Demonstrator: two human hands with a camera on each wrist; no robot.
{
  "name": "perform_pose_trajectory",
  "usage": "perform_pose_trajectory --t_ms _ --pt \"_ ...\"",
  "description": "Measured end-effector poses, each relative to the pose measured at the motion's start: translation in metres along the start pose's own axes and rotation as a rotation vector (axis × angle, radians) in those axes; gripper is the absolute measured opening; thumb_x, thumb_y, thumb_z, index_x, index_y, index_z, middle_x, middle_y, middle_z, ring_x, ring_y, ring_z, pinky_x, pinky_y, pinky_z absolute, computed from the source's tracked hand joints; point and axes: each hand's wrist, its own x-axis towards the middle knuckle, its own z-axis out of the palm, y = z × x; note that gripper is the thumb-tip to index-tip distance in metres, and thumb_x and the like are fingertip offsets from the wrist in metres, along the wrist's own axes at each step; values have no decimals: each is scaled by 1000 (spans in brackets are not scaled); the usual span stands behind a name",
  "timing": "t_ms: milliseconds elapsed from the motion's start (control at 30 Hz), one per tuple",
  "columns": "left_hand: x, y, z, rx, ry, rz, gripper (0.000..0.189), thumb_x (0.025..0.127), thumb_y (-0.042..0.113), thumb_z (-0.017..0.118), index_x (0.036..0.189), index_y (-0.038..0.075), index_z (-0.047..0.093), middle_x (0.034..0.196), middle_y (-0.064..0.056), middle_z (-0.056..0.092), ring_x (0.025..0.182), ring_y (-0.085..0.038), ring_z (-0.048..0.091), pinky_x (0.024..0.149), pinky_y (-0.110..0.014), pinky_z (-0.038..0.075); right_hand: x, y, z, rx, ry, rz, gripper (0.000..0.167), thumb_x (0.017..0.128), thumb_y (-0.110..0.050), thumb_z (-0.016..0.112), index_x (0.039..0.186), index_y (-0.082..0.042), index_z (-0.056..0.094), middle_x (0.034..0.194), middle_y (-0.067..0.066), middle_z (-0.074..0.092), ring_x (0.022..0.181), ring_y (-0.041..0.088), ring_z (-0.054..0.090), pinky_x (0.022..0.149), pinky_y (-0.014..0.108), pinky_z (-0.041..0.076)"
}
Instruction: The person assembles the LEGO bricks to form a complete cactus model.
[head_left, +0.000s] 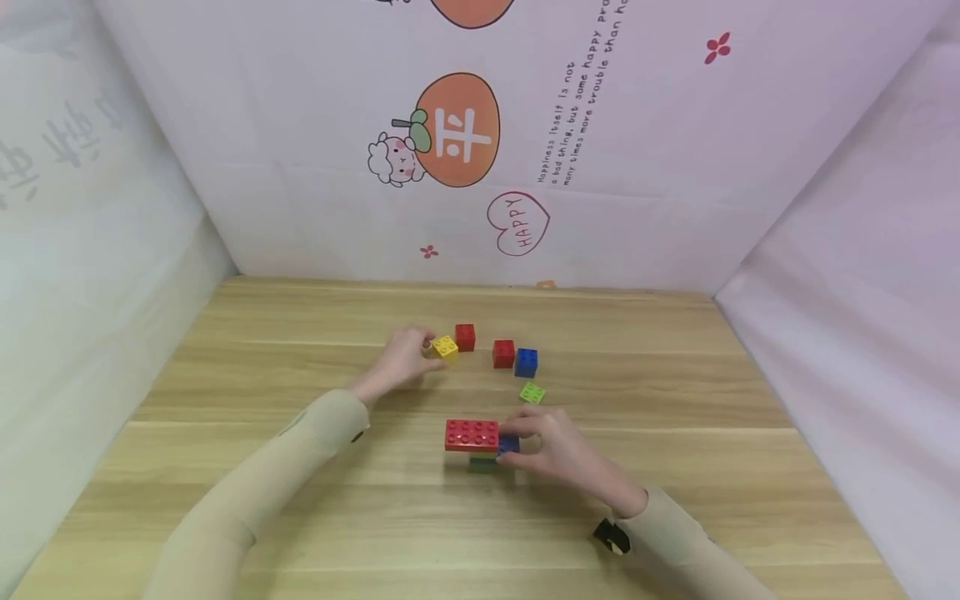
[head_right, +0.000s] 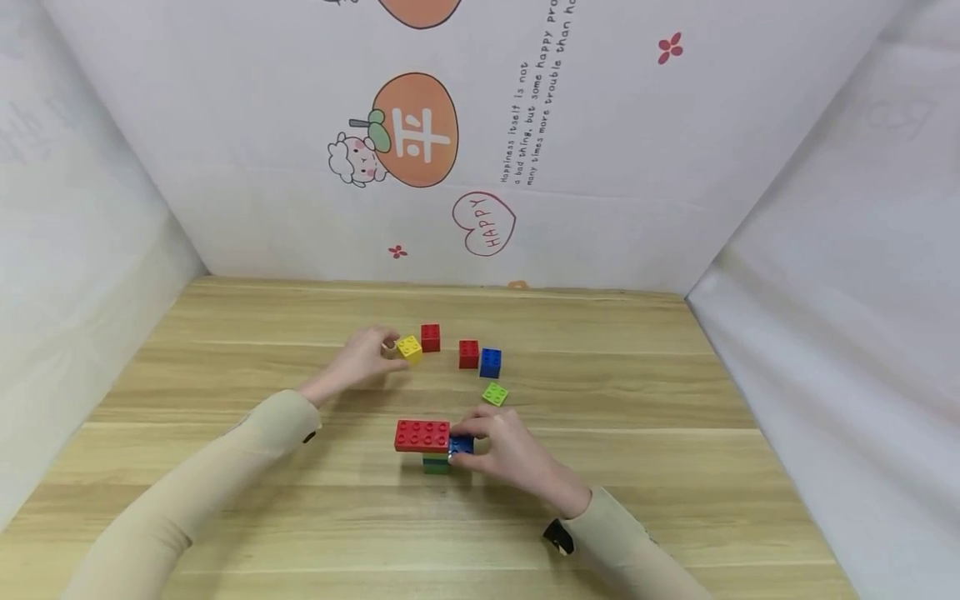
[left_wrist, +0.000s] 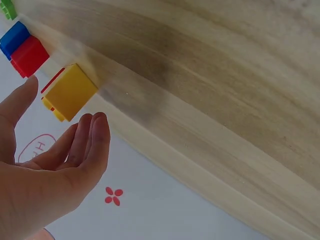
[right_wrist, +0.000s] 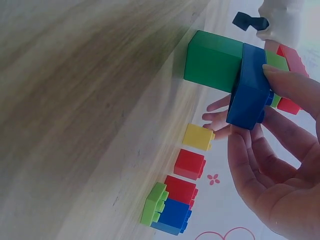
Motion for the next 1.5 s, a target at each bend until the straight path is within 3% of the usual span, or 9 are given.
perform_pose_trajectory --t_ms 433,700,967,1200,1500 --pt "5 -8 4 -39 7 -6 33 87 10 73 116 -4 64 112 -18 69 104 -29 64 94 -41 56 1 0 3 -2 13 -6 36 82 -28 81 113 -13 74 110 1 74 99 14 69 85 28 58" --pt "6 -11 6 -33 26 3 37 87 20 76 114 -3 64 107 -16 69 95 -25 63 84 -35 56 1 -1 4 -14 17 -13 36 82 -29 80 113 -13 74 110 1 74 100 14 69 86 28 58" --pt "4 -11 -1 -66 60 39 33 90 17 72 114 -5 65 108 -19 70 96 -27 66 82 -33 59 2 0 4 -10 39 -47 34 81 -26 81 111 -10 75 109 2 74 99 14 70 86 28 59" --pt "-14 -5 -13 -103 37 53 35 90 17 71 118 -3 65 109 -17 71 94 -25 67 81 -33 60 2 2 4 8 39 -47 33 81 -25 81 110 -11 74 109 2 74 98 14 69 86 27 59" --pt "-45 10 -31 -92 12 198 29 87 13 74 111 -2 69 102 -15 73 86 -21 67 77 -32 60 1 4 5 28 41 -46 31 82 -23 80 109 -10 74 107 2 74 95 12 68 82 31 60"
